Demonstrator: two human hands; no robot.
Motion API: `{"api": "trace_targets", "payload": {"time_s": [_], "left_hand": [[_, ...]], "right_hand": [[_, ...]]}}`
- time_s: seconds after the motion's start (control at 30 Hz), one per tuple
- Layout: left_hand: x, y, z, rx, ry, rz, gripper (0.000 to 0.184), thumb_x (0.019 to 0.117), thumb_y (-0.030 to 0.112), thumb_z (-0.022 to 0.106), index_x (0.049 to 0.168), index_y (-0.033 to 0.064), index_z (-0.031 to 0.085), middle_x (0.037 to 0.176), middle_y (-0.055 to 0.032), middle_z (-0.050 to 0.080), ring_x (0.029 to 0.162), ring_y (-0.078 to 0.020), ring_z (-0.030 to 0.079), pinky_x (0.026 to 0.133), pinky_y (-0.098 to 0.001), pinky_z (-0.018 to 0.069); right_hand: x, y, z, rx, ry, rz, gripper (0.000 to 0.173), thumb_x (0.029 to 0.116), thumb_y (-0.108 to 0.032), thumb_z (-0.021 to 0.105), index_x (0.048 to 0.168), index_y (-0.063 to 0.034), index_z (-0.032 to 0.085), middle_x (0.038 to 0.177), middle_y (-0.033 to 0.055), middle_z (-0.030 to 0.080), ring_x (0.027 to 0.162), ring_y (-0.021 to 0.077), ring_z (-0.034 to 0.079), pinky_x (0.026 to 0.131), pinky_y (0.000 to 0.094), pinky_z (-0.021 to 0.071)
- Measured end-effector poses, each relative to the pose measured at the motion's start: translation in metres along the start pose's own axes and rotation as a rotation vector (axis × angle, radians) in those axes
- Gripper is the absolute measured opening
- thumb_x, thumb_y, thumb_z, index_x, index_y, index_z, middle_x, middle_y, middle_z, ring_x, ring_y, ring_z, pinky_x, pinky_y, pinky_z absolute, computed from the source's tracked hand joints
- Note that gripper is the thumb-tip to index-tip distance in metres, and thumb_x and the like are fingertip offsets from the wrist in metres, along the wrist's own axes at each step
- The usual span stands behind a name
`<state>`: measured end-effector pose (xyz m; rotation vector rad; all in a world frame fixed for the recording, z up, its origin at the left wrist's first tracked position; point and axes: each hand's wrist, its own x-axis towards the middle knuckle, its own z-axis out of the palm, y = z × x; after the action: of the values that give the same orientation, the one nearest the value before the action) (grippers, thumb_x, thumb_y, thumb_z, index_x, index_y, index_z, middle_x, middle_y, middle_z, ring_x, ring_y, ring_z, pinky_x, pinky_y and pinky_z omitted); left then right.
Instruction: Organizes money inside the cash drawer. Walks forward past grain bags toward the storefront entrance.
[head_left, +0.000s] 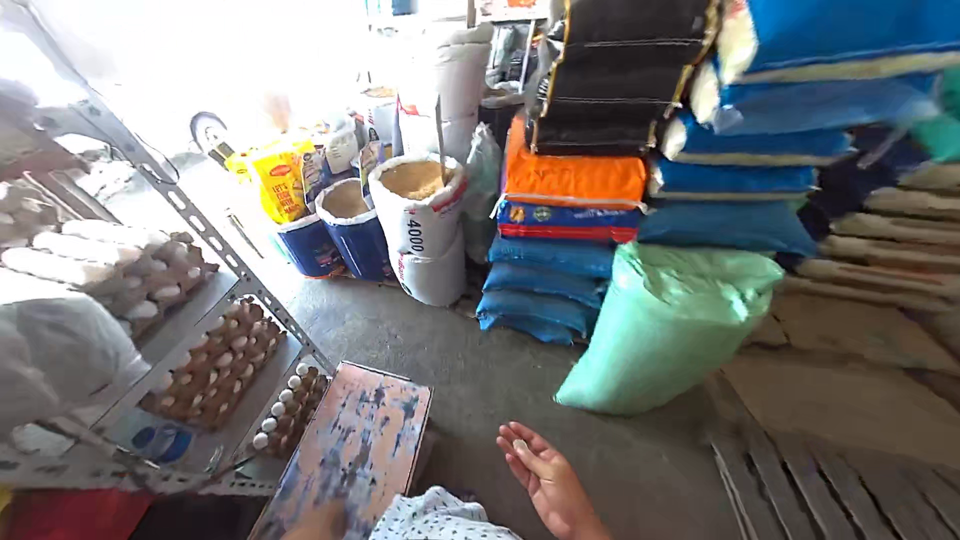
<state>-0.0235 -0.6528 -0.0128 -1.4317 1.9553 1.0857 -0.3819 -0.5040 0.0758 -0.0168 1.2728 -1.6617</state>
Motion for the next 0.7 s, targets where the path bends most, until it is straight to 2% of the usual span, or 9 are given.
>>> {"api": "trace_targets", "payload": {"time_s": [0.07, 0.13, 0.23, 0.33, 0.43, 0.5, 0.6, 0.67, 0.7], "left_hand": [[0.124, 0.075, -0.029, -0.05, -0.061, 0.068, 0.038, 0.1019, 0.025, 0.058, 0.127, -0.0034, 0.065, 0.126, -0.0272, 0.066, 0.12, -0.0443, 0.061, 0.102, -0.0649, 0.0467], [0.218, 0.171, -0.079, -0.01, -0.015, 0.279, 0.034, 0.102, 0.02, 0.057, 0.125, -0.0029, 0.066, 0.125, -0.0279, 0.066, 0.121, -0.0446, 0.062, 0.104, -0.0645, 0.0464], [0.263, 0.316, -0.16, -0.068, 0.0, 0.486, 0.036, 0.105, 0.018, 0.054, 0.134, 0.0003, 0.063, 0.135, -0.0236, 0.062, 0.13, -0.0383, 0.058, 0.112, -0.0577, 0.0424], [0.305, 0.392, -0.206, -0.104, 0.057, 0.72, 0.034, 0.1042, 0.014, 0.053, 0.133, -0.0006, 0.064, 0.133, -0.0227, 0.064, 0.128, -0.0364, 0.059, 0.112, -0.0546, 0.044], [0.35, 0.395, -0.223, -0.096, 0.084, 0.723, 0.031, 0.103, 0.01, 0.054, 0.13, -0.0006, 0.066, 0.13, -0.0251, 0.065, 0.125, -0.0412, 0.06, 0.107, -0.0598, 0.046], [0.376, 0.358, -0.224, -0.064, -0.023, 0.455, 0.035, 0.1014, 0.014, 0.059, 0.134, 0.002, 0.064, 0.134, -0.0263, 0.062, 0.127, -0.0441, 0.059, 0.107, -0.0641, 0.0448], [0.384, 0.281, -0.224, 0.018, -0.176, 0.018, 0.03, 0.0972, 0.018, 0.063, 0.12, -0.001, 0.069, 0.124, -0.027, 0.067, 0.119, -0.0485, 0.062, 0.099, -0.0723, 0.045], [0.382, 0.234, -0.236, -0.022, -0.195, -0.122, 0.03, 0.098, 0.018, 0.062, 0.12, -0.0008, 0.069, 0.125, -0.0268, 0.067, 0.119, -0.049, 0.061, 0.098, -0.0727, 0.0455], [0.379, 0.212, -0.244, -0.101, -0.183, -0.179, 0.032, 0.0987, 0.017, 0.061, 0.125, 0.0004, 0.067, 0.129, -0.0266, 0.065, 0.122, -0.0482, 0.06, 0.099, -0.0716, 0.0457]], "right_hand": [[0.045, -0.042, 0.006, -0.011, -0.004, -0.021, 0.03, 0.1025, 0.008, 0.043, 0.127, 0.0008, 0.059, 0.116, 0.0107, 0.073, 0.1, 0.0183, 0.074, 0.084, 0.0294, 0.0613], [0.093, -0.084, 0.011, -0.059, -0.021, -0.064, 0.033, 0.1024, 0.007, 0.041, 0.13, -0.0007, 0.058, 0.117, 0.0099, 0.073, 0.1, 0.0178, 0.074, 0.083, 0.029, 0.0613], [0.175, -0.137, 0.019, -0.133, 0.002, -0.083, 0.034, 0.1026, 0.009, 0.038, 0.132, -0.0029, 0.052, 0.115, 0.0074, 0.073, 0.096, 0.0159, 0.074, 0.081, 0.0281, 0.0615], [0.274, -0.174, 0.041, -0.217, -0.01, -0.038, 0.032, 0.1023, 0.01, 0.04, 0.131, -0.0027, 0.046, 0.105, 0.0068, 0.07, 0.09, 0.0141, 0.073, 0.078, 0.0271, 0.0613], [0.371, -0.199, 0.088, -0.329, -0.113, 0.061, 0.027, 0.1027, 0.009, 0.042, 0.127, -0.0003, 0.047, 0.098, 0.008, 0.069, 0.086, 0.0138, 0.073, 0.077, 0.0267, 0.061], [0.423, -0.208, 0.134, -0.404, -0.224, 0.153, 0.024, 0.1026, 0.008, 0.044, 0.125, 0.0017, 0.051, 0.098, 0.0098, 0.069, 0.086, 0.0154, 0.072, 0.077, 0.0278, 0.0612], [0.486, -0.208, 0.214, -0.522, -0.386, 0.298, 0.022, 0.0997, 0.008, 0.053, 0.121, 0.0047, 0.058, 0.098, 0.013, 0.071, 0.086, 0.0188, 0.073, 0.078, 0.0309, 0.0621], [0.524, -0.196, 0.269, -0.621, -0.494, 0.382, 0.022, 0.0982, 0.007, 0.058, 0.12, 0.0055, 0.061, 0.099, 0.0143, 0.072, 0.087, 0.02, 0.073, 0.078, 0.0319, 0.062], [0.54, -0.187, 0.297, -0.67, -0.543, 0.428, 0.021, 0.0982, 0.006, 0.059, 0.119, 0.0054, 0.062, 0.099, 0.014, 0.072, 0.087, 0.0194, 0.073, 0.078, 0.0315, 0.0616]]}}
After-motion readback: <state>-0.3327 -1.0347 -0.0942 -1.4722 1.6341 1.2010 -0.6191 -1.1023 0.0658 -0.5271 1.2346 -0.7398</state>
